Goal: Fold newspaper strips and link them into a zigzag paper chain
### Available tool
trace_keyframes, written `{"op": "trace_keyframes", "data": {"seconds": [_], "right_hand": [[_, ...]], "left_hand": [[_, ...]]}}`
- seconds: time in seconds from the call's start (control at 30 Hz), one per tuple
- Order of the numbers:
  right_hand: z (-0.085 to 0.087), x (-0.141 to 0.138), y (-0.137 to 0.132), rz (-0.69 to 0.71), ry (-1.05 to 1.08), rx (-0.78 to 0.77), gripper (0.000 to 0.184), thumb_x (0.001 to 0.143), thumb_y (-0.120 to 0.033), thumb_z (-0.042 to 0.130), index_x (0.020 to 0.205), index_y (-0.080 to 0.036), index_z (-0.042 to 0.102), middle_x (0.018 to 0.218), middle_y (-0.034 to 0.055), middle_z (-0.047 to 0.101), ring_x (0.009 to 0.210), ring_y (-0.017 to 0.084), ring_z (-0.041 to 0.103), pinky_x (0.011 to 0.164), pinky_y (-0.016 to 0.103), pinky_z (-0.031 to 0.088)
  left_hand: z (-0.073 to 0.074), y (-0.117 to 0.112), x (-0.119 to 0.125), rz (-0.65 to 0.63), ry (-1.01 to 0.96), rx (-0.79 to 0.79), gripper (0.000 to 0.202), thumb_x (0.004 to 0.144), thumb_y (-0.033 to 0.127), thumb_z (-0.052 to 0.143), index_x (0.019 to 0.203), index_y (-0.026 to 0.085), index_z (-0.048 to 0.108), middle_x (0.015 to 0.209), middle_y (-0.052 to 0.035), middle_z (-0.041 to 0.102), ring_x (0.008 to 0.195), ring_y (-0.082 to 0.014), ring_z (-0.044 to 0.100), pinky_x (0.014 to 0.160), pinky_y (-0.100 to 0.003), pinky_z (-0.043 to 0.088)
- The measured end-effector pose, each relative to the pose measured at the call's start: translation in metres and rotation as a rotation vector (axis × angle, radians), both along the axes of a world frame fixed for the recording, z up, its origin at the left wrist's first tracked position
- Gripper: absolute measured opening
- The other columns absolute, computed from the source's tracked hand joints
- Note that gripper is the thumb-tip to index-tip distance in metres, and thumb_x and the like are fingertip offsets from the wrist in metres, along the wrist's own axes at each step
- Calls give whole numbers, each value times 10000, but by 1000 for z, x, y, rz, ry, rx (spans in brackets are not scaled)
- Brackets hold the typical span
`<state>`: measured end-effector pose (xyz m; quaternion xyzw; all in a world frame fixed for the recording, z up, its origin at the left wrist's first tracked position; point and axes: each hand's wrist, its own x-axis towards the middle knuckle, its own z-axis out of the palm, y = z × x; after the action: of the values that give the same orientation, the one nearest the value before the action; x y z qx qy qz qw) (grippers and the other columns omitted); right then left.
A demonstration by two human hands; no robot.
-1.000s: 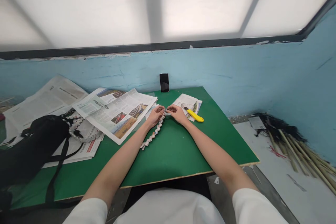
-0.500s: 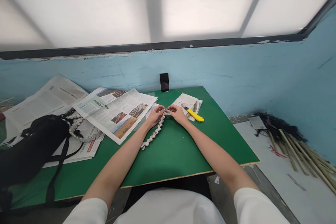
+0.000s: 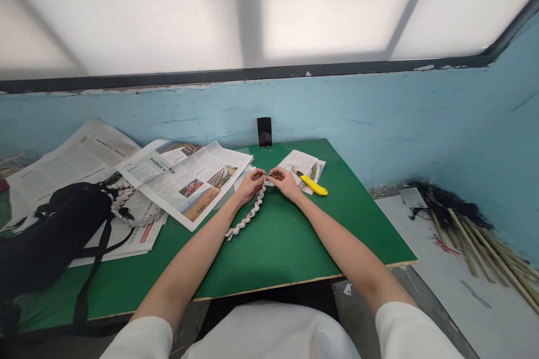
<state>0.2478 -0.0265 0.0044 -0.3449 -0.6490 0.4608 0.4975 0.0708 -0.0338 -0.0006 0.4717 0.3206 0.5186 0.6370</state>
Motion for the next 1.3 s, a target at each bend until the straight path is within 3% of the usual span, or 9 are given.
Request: {"op": "trace_keyframes", "data": {"seconds": [0.23, 0.47, 0.63, 0.77, 1.0, 1.3], "right_hand": [[0, 0, 0, -5, -23, 5, 407, 753, -583, 747, 876, -223, 601, 849, 28, 633, 801, 200, 609, 767, 338, 525], [-1, 1, 2, -51, 34, -19, 391, 730, -544, 770, 840, -220, 581, 781, 6, 589, 688, 170, 550, 662, 309, 480], [-2, 2, 3, -85, 26, -80, 373, 728, -531, 754, 811, -214, 575, 670, -29, 540, 589, 140, 481, 590, 285, 421], [-3, 2, 4, -88, 33, -97, 362, 715, -511, 771, 778, -213, 575, 644, -33, 548, 587, 142, 493, 597, 288, 423], [-4, 2, 5, -55, 86, -171, 388, 701, -518, 808, 806, -192, 625, 657, -19, 582, 578, 136, 521, 573, 280, 411], [-2, 2, 4, -15, 62, -195, 436, 708, -572, 806, 822, -190, 630, 633, -31, 558, 564, 121, 477, 589, 282, 438]], "left_hand": [[0, -1, 0, -19, -10, -4, 450, 664, 428, 896, 945, 162, 666, 727, 17, 611, 539, -79, 505, 489, -199, 347], [1, -1, 3, 14, -17, 8, 451, 671, 391, 893, 990, 154, 678, 870, -35, 689, 721, -128, 633, 651, -227, 483], [15, -9, 5, 52, 69, 59, 456, 816, 545, 741, 1062, 169, 658, 777, -19, 670, 670, -136, 638, 598, -225, 473], [22, -16, 6, 60, 209, 152, 469, 785, 527, 785, 1051, 169, 638, 772, -30, 709, 631, -144, 645, 535, -214, 430], [16, -13, 7, 79, 266, 159, 448, 815, 557, 747, 992, 170, 604, 768, -63, 750, 685, -206, 712, 575, -256, 488], [7, -7, 8, 89, 316, 122, 432, 871, 566, 680, 1007, 179, 547, 686, -24, 692, 557, -147, 616, 516, -220, 386]]}}
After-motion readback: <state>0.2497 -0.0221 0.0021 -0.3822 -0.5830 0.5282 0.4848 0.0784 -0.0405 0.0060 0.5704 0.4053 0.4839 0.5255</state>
